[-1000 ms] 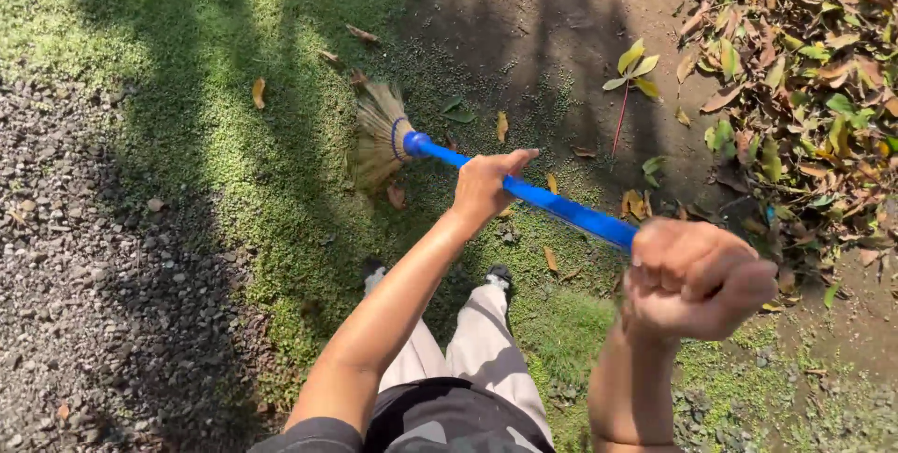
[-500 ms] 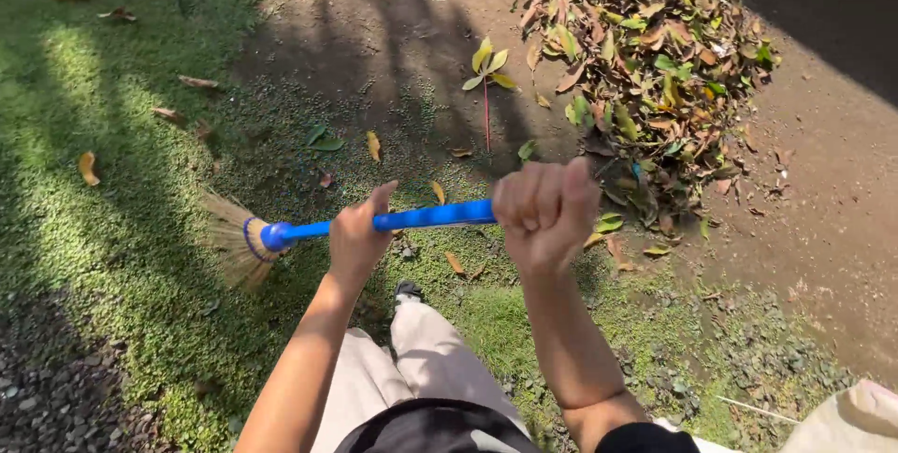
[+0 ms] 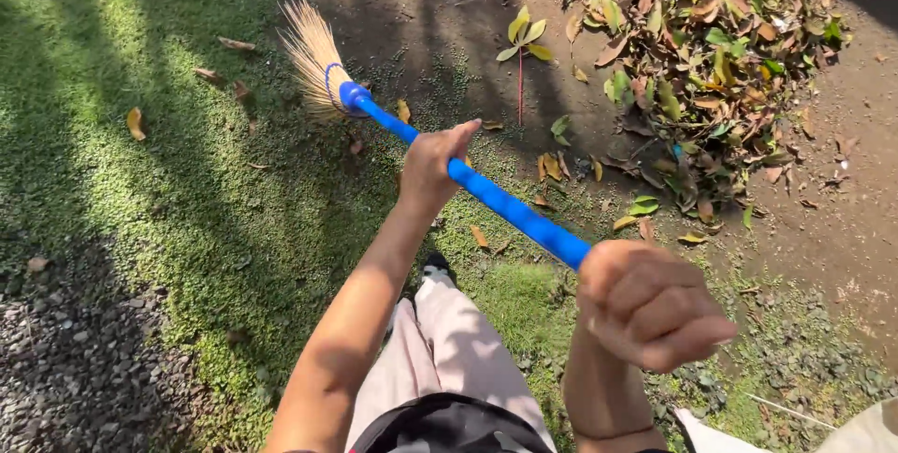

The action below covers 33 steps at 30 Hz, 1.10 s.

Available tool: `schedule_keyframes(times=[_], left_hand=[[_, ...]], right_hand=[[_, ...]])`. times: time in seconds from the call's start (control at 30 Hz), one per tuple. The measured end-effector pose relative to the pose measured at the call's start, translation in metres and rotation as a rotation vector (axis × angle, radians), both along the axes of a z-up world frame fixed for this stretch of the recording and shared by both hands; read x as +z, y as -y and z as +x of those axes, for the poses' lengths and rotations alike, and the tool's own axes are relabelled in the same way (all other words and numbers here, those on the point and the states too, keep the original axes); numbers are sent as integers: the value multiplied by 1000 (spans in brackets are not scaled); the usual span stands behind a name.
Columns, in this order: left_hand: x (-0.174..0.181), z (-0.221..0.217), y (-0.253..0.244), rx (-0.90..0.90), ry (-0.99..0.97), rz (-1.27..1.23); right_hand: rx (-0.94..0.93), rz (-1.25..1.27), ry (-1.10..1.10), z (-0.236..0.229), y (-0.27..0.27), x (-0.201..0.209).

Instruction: Sweeping dry leaves into a pile on a dirt and grass path.

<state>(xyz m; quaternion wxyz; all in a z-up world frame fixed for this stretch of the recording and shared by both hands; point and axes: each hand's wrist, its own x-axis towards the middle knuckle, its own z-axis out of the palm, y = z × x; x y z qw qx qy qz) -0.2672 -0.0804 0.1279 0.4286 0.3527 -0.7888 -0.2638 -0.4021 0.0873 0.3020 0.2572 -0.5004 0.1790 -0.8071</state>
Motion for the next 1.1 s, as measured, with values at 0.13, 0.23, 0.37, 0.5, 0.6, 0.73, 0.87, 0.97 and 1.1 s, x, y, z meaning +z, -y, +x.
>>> schedule_keyframes(times=[0.13,0.23,0.37,0.5,0.6,0.73,0.87,0.97,1.1], left_hand=[[41,-21,-31,-59,37,16],[11,-44,-68,-84,-4,84],[-14,-96,-113,-245,-59,318],[-11,-164,-120,-322,-178,365],[-10,-211,-117,-299,-170,268],[16,-246,-118,-256,-115,114],[55,-279,-153,-382,-262,187],[68,-312,-195,-532,-124,342],[76,-367,-247,-716,-276,477]], right_hand=[[-113,78,233,-82,-45,-5],[-187,264,360,-103,-50,16],[-248,435,191,-96,-50,30],[-253,243,26,-132,-70,22],[-170,108,-78,-175,-99,29],[-199,111,-9,-233,-141,32],[-536,208,208,-237,-150,81],[-1084,494,-394,-220,-152,122],[-814,408,-250,-224,-162,144]])
